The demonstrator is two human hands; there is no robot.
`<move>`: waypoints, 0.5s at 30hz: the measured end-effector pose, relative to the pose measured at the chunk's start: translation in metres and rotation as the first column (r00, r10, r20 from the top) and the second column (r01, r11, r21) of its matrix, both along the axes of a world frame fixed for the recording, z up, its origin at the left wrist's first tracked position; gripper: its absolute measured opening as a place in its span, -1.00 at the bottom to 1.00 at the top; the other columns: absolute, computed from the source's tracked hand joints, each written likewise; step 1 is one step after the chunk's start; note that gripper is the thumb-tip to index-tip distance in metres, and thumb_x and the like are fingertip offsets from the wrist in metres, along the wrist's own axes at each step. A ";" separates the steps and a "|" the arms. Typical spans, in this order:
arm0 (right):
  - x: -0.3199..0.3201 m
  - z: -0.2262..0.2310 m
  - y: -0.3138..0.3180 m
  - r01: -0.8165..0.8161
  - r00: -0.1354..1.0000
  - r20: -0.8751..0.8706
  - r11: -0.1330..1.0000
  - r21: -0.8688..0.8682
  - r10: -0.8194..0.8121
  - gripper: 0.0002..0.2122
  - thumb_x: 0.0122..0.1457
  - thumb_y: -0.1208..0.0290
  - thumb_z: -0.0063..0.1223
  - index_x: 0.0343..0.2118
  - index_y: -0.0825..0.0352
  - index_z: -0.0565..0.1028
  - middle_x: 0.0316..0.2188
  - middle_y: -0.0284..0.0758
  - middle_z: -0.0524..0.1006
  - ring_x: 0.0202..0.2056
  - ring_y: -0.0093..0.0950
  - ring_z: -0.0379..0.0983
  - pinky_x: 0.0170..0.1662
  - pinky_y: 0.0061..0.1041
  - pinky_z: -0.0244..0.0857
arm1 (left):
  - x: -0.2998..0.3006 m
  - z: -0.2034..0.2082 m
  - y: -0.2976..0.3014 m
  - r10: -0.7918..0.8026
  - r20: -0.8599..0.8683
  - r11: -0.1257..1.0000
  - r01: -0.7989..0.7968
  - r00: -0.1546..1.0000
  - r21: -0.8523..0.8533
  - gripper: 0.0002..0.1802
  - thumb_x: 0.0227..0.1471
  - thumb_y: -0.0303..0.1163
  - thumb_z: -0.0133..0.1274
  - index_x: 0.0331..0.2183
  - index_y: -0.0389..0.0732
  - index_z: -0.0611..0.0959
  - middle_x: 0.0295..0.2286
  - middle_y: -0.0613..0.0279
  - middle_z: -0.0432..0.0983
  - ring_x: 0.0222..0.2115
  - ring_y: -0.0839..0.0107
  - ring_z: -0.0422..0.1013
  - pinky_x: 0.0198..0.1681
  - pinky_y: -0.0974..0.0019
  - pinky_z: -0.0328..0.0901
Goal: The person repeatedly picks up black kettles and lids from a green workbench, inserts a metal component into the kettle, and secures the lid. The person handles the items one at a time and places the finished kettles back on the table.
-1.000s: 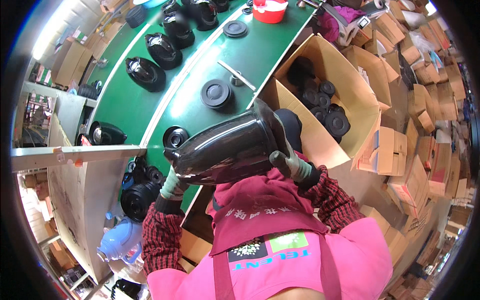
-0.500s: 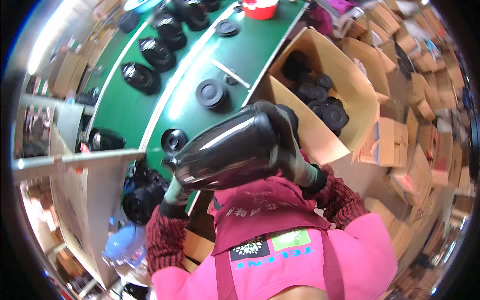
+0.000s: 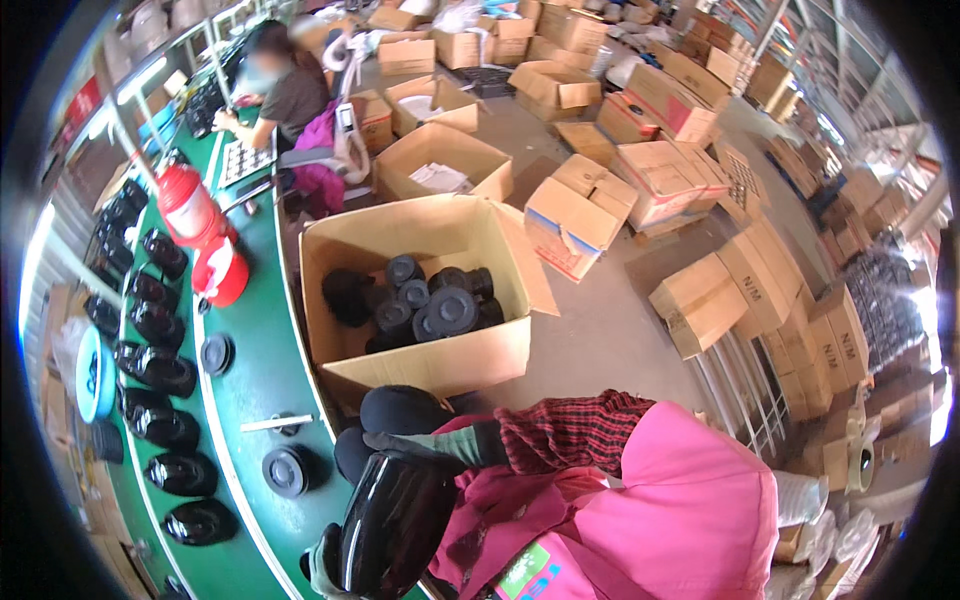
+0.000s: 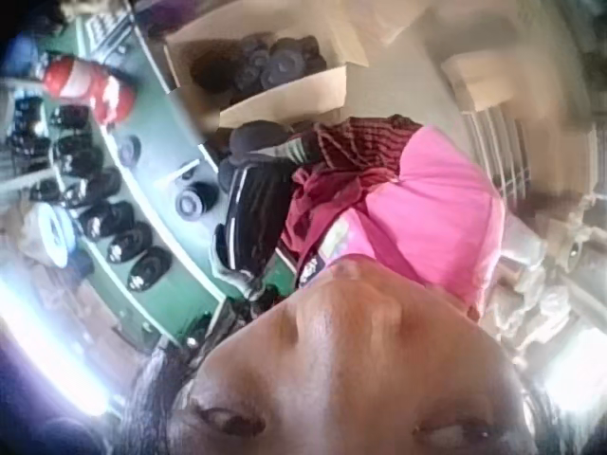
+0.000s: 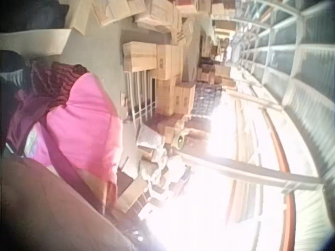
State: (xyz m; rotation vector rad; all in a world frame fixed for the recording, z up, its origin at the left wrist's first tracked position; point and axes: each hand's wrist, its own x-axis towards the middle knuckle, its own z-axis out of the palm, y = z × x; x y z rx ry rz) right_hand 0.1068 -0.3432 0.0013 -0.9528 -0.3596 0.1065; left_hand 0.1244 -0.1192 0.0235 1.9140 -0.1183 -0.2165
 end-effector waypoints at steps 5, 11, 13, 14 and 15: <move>0.000 0.008 -0.004 0.084 0.996 0.052 0.986 -0.142 -0.078 -0.44 0.43 0.13 -0.13 0.37 0.32 0.16 0.38 -0.18 0.14 0.39 -0.42 0.01 0.41 -0.35 -0.14 | 0.012 0.005 -0.021 -0.031 0.088 0.999 0.027 0.996 0.048 -0.48 -0.02 -0.24 0.27 -0.06 -0.36 0.65 -0.20 -0.03 0.64 -0.20 0.12 0.59 -0.02 0.17 0.43; -0.006 0.018 -0.017 0.169 0.985 0.075 0.964 -0.205 -0.156 -0.47 0.45 0.15 -0.19 0.37 0.34 0.17 0.37 -0.21 0.17 0.36 -0.43 0.06 0.40 -0.40 -0.09 | 0.014 0.018 -0.037 -0.061 0.139 0.996 0.051 0.988 0.078 -0.49 -0.03 -0.27 0.28 -0.06 -0.37 0.65 -0.20 -0.04 0.64 -0.21 0.11 0.59 -0.01 0.18 0.43; -0.001 0.024 -0.014 0.182 0.982 0.099 0.956 -0.228 -0.163 -0.47 0.46 0.16 -0.21 0.37 0.35 0.17 0.36 -0.21 0.18 0.35 -0.44 0.08 0.40 -0.41 -0.07 | 0.013 0.020 -0.025 -0.028 0.166 0.997 0.016 0.986 0.073 -0.49 -0.03 -0.28 0.28 -0.06 -0.38 0.65 -0.21 -0.04 0.64 -0.21 0.11 0.59 -0.01 0.18 0.43; 0.003 0.026 -0.010 0.185 0.980 0.114 0.953 -0.240 -0.161 -0.48 0.46 0.16 -0.22 0.36 0.35 0.17 0.36 -0.22 0.19 0.35 -0.44 0.09 0.40 -0.42 -0.07 | 0.009 0.022 -0.014 -0.001 0.181 0.997 -0.014 0.984 0.081 -0.49 -0.03 -0.29 0.28 -0.06 -0.38 0.65 -0.21 -0.04 0.64 -0.21 0.11 0.59 -0.01 0.19 0.43; 0.002 0.025 -0.003 0.203 0.977 0.121 0.949 -0.243 -0.178 -0.48 0.46 0.17 -0.23 0.36 0.36 0.17 0.36 -0.22 0.19 0.35 -0.45 0.10 0.40 -0.43 -0.06 | 0.003 0.028 0.001 0.010 0.199 0.994 -0.032 0.980 0.104 -0.49 -0.03 -0.30 0.28 -0.06 -0.38 0.65 -0.21 -0.04 0.64 -0.21 0.11 0.59 -0.01 0.19 0.43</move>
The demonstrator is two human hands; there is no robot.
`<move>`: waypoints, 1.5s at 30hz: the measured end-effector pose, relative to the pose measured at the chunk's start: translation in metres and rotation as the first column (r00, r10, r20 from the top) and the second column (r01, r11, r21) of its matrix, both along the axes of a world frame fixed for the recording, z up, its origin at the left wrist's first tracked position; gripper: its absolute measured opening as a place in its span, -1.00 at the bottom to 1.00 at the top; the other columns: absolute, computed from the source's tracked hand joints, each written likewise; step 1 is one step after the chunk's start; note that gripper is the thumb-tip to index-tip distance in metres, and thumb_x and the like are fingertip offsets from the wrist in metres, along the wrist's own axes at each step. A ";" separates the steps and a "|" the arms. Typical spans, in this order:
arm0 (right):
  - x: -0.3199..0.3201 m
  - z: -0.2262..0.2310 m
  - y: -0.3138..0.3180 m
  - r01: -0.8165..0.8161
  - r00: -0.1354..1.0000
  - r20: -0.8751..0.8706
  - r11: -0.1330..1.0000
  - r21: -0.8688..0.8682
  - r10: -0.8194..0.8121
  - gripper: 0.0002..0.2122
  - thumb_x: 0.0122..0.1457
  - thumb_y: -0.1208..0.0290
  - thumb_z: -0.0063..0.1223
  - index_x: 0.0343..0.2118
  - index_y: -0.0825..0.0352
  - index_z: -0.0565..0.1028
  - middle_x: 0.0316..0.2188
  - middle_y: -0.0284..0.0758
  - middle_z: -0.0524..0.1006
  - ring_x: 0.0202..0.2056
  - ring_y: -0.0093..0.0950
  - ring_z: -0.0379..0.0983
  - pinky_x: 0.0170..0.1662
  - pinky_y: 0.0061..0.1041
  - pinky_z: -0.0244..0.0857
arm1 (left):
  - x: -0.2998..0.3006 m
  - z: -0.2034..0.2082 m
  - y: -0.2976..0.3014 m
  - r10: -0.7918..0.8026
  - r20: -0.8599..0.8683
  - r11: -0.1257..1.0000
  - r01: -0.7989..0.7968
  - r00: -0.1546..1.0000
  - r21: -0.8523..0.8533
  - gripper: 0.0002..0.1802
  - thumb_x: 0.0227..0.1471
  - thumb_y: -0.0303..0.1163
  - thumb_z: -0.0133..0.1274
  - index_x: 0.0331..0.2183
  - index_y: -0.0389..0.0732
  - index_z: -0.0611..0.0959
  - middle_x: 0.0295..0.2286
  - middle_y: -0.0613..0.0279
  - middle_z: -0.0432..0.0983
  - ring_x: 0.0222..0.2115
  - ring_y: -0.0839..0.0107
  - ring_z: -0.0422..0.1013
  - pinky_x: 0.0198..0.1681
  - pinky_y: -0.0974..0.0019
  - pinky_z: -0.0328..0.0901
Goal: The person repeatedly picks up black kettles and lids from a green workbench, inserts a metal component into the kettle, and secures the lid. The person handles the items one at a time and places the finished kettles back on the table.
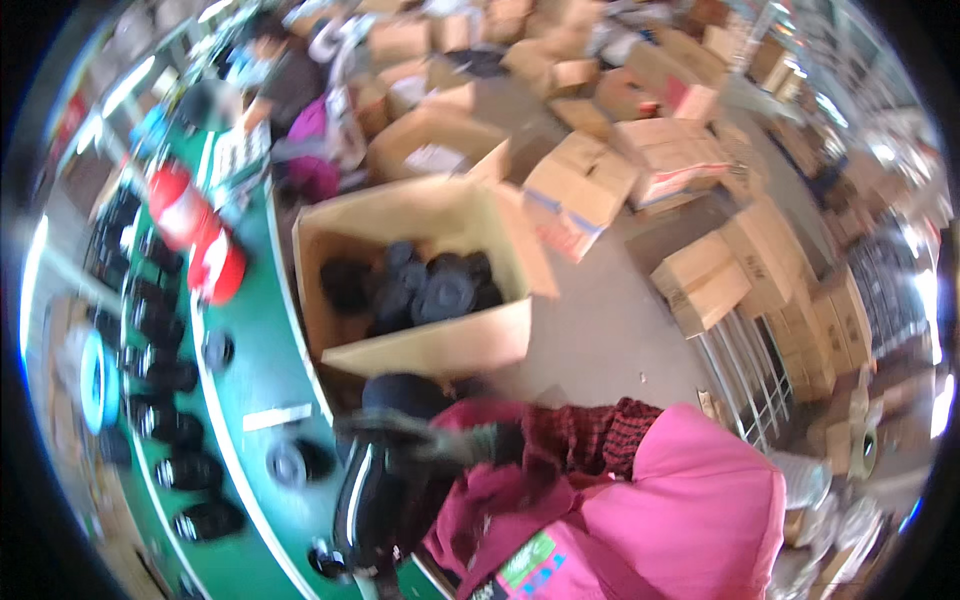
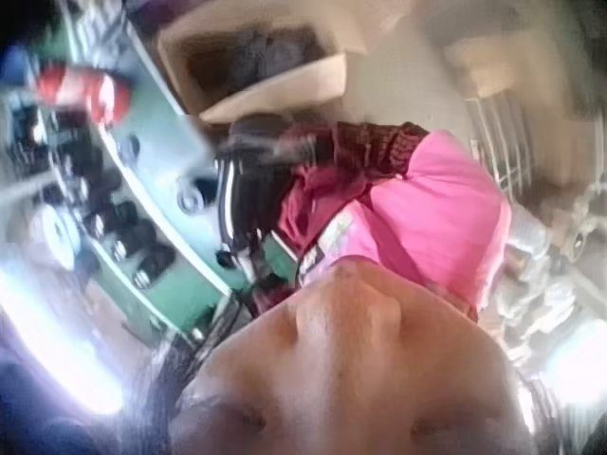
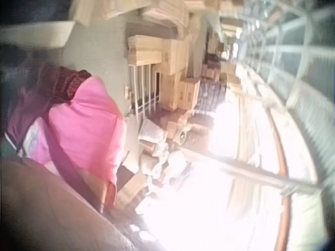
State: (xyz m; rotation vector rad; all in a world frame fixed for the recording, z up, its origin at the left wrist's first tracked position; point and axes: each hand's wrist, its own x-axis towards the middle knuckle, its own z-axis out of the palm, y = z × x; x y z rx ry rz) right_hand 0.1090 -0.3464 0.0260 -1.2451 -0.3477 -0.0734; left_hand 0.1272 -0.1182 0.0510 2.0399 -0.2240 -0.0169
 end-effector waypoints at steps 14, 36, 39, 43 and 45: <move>-0.028 -0.013 -0.013 0.048 0.884 -0.435 0.893 0.447 0.170 -0.46 0.48 0.11 -0.27 0.36 0.39 0.18 0.32 -0.29 0.26 0.28 -0.51 0.22 0.36 -0.57 0.03 | -0.051 -0.091 0.124 -0.478 -0.513 0.528 -0.234 0.713 -0.817 -0.40 0.21 -0.14 0.09 0.19 -0.22 0.46 0.12 0.10 0.44 0.09 0.19 0.40 0.18 0.11 0.29; -0.050 -0.087 -0.036 -0.141 0.745 -0.275 0.546 0.826 0.608 -0.49 0.49 0.14 -0.43 0.30 0.40 0.28 0.25 -0.17 0.39 0.21 -0.34 0.38 0.31 -0.32 0.20 | -0.026 0.096 -0.005 -0.293 -0.214 0.956 0.286 0.932 -0.062 -0.13 -0.05 -0.33 0.36 0.24 -0.28 0.35 0.00 -0.12 0.48 0.02 0.06 0.48 0.10 0.17 0.35; -0.055 -0.086 -0.040 -0.088 0.836 -0.546 0.995 -0.037 0.054 -0.47 0.49 0.09 -0.45 0.31 0.39 0.26 0.23 -0.16 0.41 0.15 -0.28 0.44 0.27 -0.25 0.27 | -0.043 0.088 -0.012 -0.291 0.271 0.956 0.270 0.918 0.112 -0.01 -0.25 -0.17 0.49 0.21 -0.15 0.42 0.16 -0.13 0.31 0.18 -0.07 0.26 0.23 -0.05 0.16; -0.044 -0.090 -0.036 -0.194 0.871 -0.362 0.910 0.367 0.331 -0.42 0.47 0.06 -0.42 0.36 0.39 0.17 0.28 -0.13 0.35 0.26 -0.26 0.31 0.35 -0.27 0.13 | -0.059 0.075 -0.028 -0.213 0.505 0.967 0.104 0.836 0.234 -0.29 -0.41 0.03 0.51 -0.13 0.06 0.68 0.12 -0.07 0.37 0.14 -0.13 0.28 0.19 -0.17 0.16; -0.034 -0.087 -0.028 0.008 0.658 -0.312 0.408 0.913 0.686 -0.41 0.47 0.05 -0.41 0.37 0.40 0.15 0.31 -0.12 0.30 0.31 -0.26 0.24 0.39 -0.25 0.05 | -0.065 0.084 -0.030 -0.230 0.625 0.947 0.023 0.746 0.320 -0.34 -0.39 0.11 0.48 -0.20 0.05 0.69 0.08 -0.03 0.42 0.10 -0.10 0.33 0.16 -0.18 0.19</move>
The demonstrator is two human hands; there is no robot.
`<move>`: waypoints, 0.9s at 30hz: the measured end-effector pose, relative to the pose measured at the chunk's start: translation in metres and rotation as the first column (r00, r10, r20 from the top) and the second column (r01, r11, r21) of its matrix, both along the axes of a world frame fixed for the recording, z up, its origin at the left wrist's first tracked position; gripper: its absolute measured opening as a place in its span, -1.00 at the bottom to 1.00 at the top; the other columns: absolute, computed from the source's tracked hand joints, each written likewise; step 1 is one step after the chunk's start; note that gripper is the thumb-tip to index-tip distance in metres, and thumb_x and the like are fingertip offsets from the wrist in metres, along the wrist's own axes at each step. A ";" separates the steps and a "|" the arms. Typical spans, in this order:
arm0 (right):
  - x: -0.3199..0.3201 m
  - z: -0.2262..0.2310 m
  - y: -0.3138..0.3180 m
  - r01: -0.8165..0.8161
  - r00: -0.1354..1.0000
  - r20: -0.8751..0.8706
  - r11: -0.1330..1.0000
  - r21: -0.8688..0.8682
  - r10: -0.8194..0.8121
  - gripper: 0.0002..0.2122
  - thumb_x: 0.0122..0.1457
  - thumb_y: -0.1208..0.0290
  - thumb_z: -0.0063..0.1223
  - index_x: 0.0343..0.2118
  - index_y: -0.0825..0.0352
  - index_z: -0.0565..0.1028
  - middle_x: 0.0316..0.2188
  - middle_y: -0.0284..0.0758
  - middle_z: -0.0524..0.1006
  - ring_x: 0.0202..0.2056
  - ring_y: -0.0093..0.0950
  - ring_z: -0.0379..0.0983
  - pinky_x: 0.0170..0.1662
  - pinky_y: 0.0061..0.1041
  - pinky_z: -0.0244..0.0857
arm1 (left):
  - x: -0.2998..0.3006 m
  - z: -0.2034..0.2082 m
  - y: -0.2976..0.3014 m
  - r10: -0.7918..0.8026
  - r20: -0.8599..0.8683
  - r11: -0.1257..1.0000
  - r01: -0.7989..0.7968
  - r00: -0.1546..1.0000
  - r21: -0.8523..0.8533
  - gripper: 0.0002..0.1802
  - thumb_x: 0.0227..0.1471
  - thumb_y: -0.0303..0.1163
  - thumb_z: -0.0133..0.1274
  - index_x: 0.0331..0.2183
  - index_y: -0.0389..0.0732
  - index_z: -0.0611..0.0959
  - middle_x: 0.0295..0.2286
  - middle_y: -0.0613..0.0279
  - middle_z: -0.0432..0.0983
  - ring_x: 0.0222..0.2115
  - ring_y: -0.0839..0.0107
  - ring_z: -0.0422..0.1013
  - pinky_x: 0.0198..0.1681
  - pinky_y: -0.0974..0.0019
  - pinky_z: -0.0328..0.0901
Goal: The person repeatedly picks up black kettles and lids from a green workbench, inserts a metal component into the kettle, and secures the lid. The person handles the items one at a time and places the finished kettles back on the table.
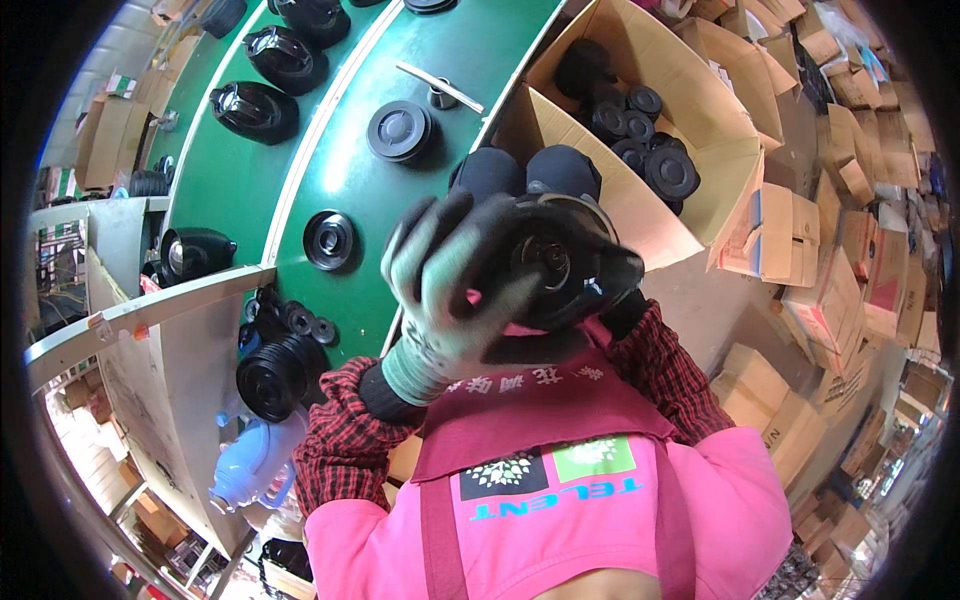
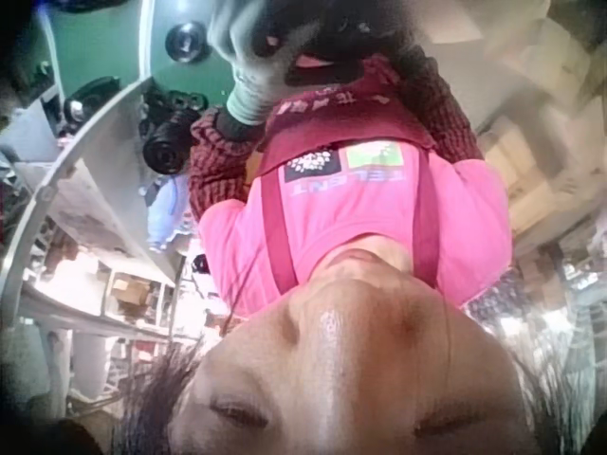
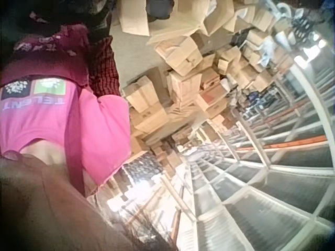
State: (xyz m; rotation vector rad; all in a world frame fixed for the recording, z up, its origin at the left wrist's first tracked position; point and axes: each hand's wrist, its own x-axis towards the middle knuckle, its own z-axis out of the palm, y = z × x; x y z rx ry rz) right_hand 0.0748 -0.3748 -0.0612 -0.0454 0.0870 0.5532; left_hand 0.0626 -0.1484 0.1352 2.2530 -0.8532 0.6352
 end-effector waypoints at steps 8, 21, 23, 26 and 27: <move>-0.015 -0.011 0.004 -0.013 0.976 0.209 0.975 -0.223 0.061 -0.41 0.48 0.03 -0.49 0.36 0.40 0.19 0.34 -0.16 0.27 0.32 -0.31 0.23 0.42 -0.28 0.00 | -0.018 -0.003 -0.009 0.081 0.035 0.997 -0.081 0.996 -0.001 -0.43 -0.44 0.18 0.40 -0.34 0.07 0.74 -0.18 0.38 0.57 0.00 0.10 0.43 0.09 -0.19 0.28; -0.035 0.008 0.007 0.255 0.914 0.403 0.710 -0.656 0.044 -0.51 0.40 0.24 -0.08 0.29 0.40 0.29 0.24 -0.13 0.40 0.26 -0.33 0.31 0.39 -0.27 0.08 | -0.023 -0.006 -0.009 0.140 -0.208 0.990 -0.135 0.968 0.040 -0.43 -0.39 0.01 0.47 -0.28 0.01 0.69 -0.22 0.29 0.50 0.08 0.00 0.31 0.21 -0.25 0.05; -0.031 0.002 -0.001 0.090 0.967 0.251 0.850 -0.519 0.051 -0.49 0.43 0.16 -0.15 0.30 0.40 0.27 0.23 -0.14 0.41 0.25 -0.33 0.32 0.38 -0.28 0.10 | -0.024 -0.014 -0.005 0.127 -0.254 0.992 -0.128 0.959 0.013 -0.44 -0.39 -0.03 0.48 -0.27 0.00 0.69 -0.20 0.27 0.50 0.07 -0.01 0.31 0.19 -0.21 0.05; -0.017 0.008 -0.023 -0.037 0.971 0.203 0.916 -0.399 0.128 -0.49 0.43 0.10 -0.19 0.28 0.38 0.31 0.21 -0.16 0.43 0.22 -0.33 0.35 0.35 -0.30 0.13 | -0.023 -0.034 0.006 0.060 -0.299 0.998 -0.060 0.953 0.008 -0.38 -0.40 -0.09 0.50 -0.21 -0.05 0.68 -0.11 0.22 0.47 0.09 -0.03 0.27 0.18 -0.13 0.06; -0.003 0.013 -0.044 -0.028 0.957 0.232 0.853 -0.522 0.173 -0.50 0.41 0.13 -0.16 0.26 0.37 0.33 0.19 -0.17 0.45 0.20 -0.34 0.37 0.33 -0.32 0.16 | -0.029 -0.047 0.008 0.063 -0.333 0.998 -0.060 0.941 0.019 -0.37 -0.39 -0.10 0.49 -0.19 -0.06 0.68 -0.09 0.21 0.46 0.10 -0.04 0.25 0.18 -0.12 0.07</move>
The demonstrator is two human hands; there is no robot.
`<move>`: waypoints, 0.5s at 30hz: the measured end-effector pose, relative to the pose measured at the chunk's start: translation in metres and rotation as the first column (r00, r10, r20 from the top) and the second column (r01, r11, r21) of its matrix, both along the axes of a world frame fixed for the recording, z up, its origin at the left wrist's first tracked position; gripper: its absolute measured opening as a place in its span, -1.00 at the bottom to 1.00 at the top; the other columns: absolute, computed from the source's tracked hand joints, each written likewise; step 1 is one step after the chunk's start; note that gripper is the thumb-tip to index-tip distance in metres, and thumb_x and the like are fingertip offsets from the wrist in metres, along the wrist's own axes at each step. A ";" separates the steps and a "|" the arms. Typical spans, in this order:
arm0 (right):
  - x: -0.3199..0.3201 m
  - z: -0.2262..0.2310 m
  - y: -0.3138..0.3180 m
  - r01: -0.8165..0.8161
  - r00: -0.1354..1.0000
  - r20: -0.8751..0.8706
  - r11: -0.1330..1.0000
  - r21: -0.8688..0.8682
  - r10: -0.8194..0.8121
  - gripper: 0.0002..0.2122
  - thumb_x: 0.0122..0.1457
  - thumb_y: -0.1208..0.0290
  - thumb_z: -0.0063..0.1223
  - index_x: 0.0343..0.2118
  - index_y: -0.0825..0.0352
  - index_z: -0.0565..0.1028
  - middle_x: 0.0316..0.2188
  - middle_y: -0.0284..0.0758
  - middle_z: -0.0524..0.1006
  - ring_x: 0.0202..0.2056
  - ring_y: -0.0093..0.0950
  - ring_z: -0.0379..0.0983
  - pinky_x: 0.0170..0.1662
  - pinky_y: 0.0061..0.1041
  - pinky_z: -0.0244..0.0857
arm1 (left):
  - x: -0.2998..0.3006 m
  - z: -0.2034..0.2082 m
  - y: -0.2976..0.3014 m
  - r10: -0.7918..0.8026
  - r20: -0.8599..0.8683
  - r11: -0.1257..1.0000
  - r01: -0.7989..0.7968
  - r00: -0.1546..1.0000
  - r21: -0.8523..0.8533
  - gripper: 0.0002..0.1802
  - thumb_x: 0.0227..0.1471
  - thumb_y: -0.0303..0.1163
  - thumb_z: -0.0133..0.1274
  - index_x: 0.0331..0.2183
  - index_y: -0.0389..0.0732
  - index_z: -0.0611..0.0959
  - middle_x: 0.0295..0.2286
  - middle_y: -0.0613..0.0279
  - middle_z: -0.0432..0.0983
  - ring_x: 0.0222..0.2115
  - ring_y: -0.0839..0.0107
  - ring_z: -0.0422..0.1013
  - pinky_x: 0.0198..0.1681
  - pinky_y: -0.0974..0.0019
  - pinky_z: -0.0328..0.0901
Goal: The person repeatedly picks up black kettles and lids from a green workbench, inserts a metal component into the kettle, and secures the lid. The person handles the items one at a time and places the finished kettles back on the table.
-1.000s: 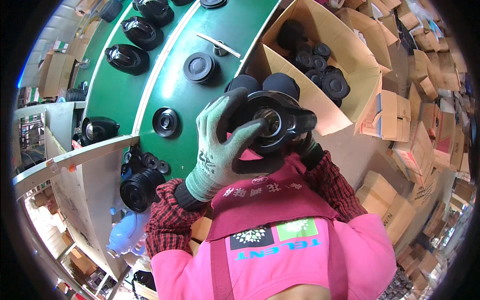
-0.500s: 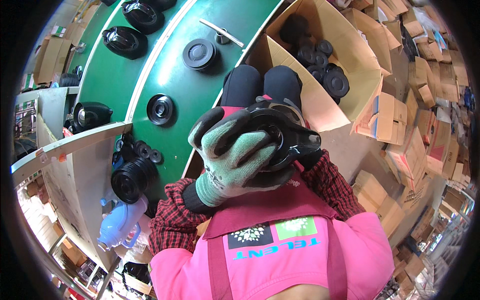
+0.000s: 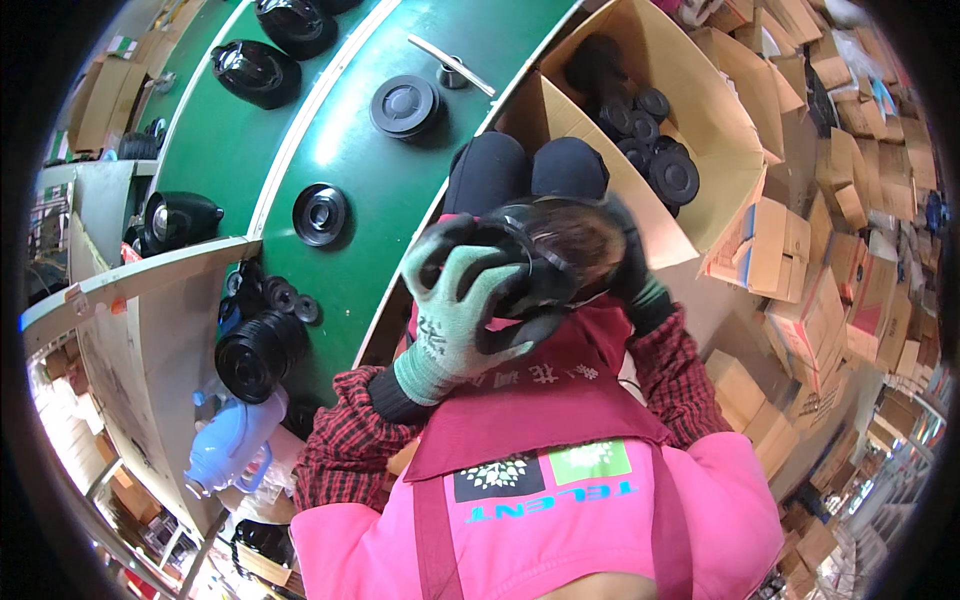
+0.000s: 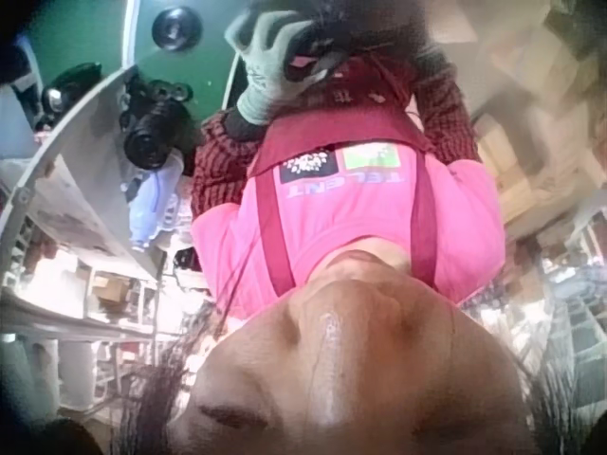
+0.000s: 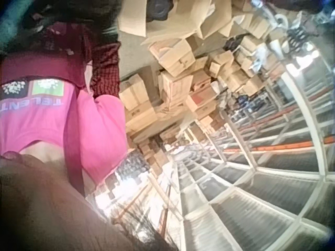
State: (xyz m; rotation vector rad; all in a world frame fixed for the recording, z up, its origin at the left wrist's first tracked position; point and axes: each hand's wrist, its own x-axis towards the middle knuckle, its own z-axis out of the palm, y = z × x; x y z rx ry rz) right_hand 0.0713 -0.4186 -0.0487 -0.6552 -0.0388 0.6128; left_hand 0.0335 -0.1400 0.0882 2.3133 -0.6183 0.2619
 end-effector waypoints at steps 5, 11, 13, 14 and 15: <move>0.078 0.078 -0.028 0.081 0.950 0.291 0.813 -0.577 0.113 -0.59 0.26 0.45 0.02 0.17 0.38 0.44 0.11 -0.21 0.52 0.09 -0.42 0.47 0.25 -0.43 0.24 | -0.012 -0.090 0.036 -0.252 -0.348 0.943 0.310 0.903 0.121 -0.39 -0.21 -0.10 0.42 -0.10 -0.11 0.62 0.00 0.06 0.42 0.08 0.00 0.30 0.16 -0.04 0.18; 0.120 -0.015 0.040 0.726 0.254 0.519 0.193 -0.660 0.816 -0.67 0.35 0.38 -0.03 0.15 0.16 0.48 0.12 -0.15 0.43 0.10 -0.21 0.42 0.14 -0.40 0.34 | 0.041 -0.101 0.016 -0.116 -0.272 0.993 0.109 0.955 -0.043 0.11 -0.22 0.22 0.38 0.26 -0.12 0.36 0.24 0.00 0.25 0.27 -0.06 0.16 0.32 -0.14 0.02; 0.191 -0.016 0.078 0.670 0.390 0.312 -0.035 -0.741 0.866 -0.54 0.32 0.17 0.01 0.24 0.18 0.39 0.17 -0.16 0.38 0.14 -0.14 0.36 0.16 -0.29 0.34 | 0.041 -0.121 0.019 -0.179 -0.341 0.984 0.165 0.923 -0.070 0.09 -0.21 0.23 0.37 0.26 -0.11 0.37 0.25 0.03 0.24 0.28 -0.05 0.14 0.32 -0.14 0.02; 0.213 -0.014 0.106 0.587 0.641 0.267 -0.235 -0.775 0.720 -0.41 0.25 0.03 0.04 0.28 0.22 0.33 0.20 -0.12 0.36 0.17 -0.10 0.35 0.18 -0.24 0.32 | 0.038 -0.119 0.020 -0.126 -0.318 0.991 0.132 0.940 -0.001 0.08 -0.21 0.20 0.38 0.25 -0.10 0.37 0.26 0.06 0.23 0.30 -0.04 0.13 0.32 -0.14 0.03; 0.233 -0.016 0.134 0.450 0.834 0.216 -0.400 -0.798 0.507 -0.28 0.19 -0.10 0.08 0.31 0.26 0.28 0.22 -0.09 0.34 0.19 -0.05 0.33 0.19 -0.20 0.30 | 0.034 -0.129 0.023 -0.125 -0.345 0.990 0.096 0.930 -0.099 0.09 -0.21 0.18 0.39 0.26 -0.10 0.36 0.27 0.05 0.23 0.30 -0.04 0.13 0.32 -0.13 0.04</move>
